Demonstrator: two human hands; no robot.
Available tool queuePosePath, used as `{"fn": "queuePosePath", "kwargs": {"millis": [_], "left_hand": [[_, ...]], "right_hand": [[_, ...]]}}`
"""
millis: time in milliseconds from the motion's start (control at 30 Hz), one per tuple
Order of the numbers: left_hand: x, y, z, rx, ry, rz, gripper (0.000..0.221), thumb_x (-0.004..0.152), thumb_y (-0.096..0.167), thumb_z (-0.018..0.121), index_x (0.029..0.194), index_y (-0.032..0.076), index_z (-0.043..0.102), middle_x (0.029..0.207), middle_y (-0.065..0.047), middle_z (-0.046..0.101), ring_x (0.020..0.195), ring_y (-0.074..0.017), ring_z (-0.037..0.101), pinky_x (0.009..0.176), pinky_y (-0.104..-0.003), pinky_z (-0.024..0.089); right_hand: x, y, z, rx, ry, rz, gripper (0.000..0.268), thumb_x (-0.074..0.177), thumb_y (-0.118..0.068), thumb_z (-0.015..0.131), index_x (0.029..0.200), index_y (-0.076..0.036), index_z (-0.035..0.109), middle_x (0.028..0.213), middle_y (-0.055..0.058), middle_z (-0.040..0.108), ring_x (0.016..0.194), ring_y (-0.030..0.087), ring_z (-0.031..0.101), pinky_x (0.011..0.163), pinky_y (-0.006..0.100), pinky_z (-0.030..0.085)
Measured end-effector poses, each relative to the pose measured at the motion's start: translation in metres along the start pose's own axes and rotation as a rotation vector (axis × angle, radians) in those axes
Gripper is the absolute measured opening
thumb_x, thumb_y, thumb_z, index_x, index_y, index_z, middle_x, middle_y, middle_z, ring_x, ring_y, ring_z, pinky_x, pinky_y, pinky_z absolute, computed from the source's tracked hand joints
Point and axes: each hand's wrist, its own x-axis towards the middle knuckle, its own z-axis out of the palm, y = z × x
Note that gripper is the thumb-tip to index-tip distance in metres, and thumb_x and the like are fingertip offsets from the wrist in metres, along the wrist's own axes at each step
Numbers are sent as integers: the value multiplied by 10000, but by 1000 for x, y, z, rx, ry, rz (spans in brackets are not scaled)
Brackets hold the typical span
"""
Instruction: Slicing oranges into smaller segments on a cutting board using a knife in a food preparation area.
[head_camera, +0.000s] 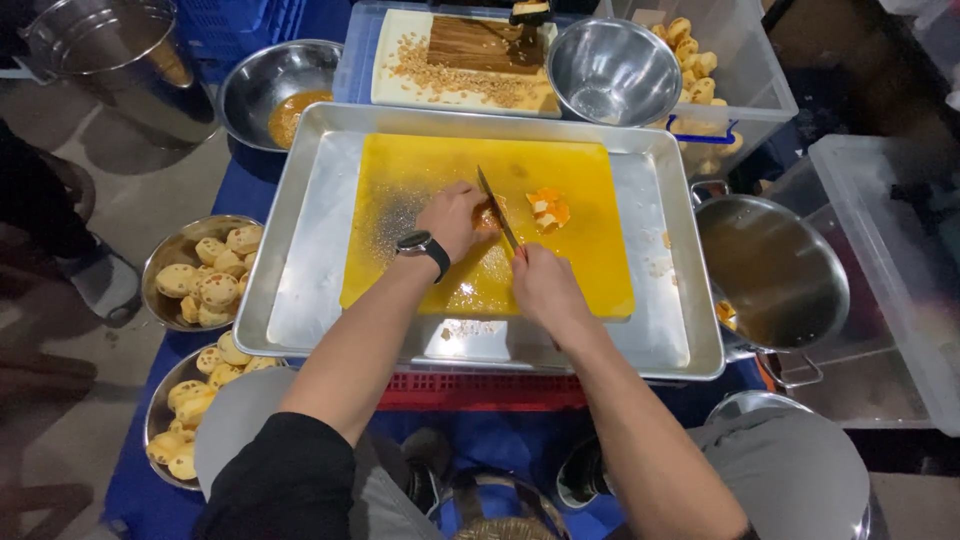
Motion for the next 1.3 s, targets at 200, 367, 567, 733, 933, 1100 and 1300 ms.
{"fn": "queuePosePath", "kwargs": {"millis": [200,367,567,733,933,1100,1300], "left_hand": [[-5,-1,1,-2,11,2,491,873,368,830,1257,100,682,1254,-88,608,1199,-314,627,1008,-410,569],[-6,-3,2,-49,30,-47,486,829,444,862,1154,128,685,1193,-63,611,1152,-295,636,974,-409,577],[-10,-7,-4,-82,77,-47,325,783,294,863,1022,137,709,1078,-45,630,1032,-298,695,894,-410,606],[-6,-9,1,-70,68,-31,344,774,220,847,1083,117,737,1082,-73,668,1016,-319,721,892,-419,614],[-7,-7,0,-53,32,-50,373,800,210,862,1135,104,737,1134,-90,673,1061,-334,711,916,-439,607],[-11,-5,-6,-92,37,-73,349,817,240,855,1121,117,735,1158,-85,676,1075,-322,708,913,-435,608],[-17,-17,-8,-129,103,-46,277,778,217,873,993,104,740,1067,-102,662,1020,-356,699,888,-470,609]], "right_hand": [[-18,6,-7,4,-42,43,370,1058,-289,430,1105,-8,666,934,303,702,986,476,712,744,551,575],[-82,5,-28,-23,-95,131,357,1055,-229,415,1104,15,671,888,277,709,879,378,727,667,470,594],[-75,0,-14,-1,-25,30,355,1058,-227,423,1104,38,656,892,325,691,962,512,702,745,581,582],[-17,2,14,-36,20,-20,361,1065,-270,400,1084,-14,654,914,314,702,1008,515,699,785,591,572],[-1,6,15,-12,9,-7,369,1063,-283,376,1100,-44,654,911,273,699,948,460,718,750,542,570],[-54,25,0,-34,-85,62,333,1052,-228,392,1024,-11,642,805,257,679,825,424,720,654,485,575],[-96,-4,-21,-10,-94,128,342,1070,-199,379,1091,25,636,800,217,663,765,296,678,614,407,578]]}}
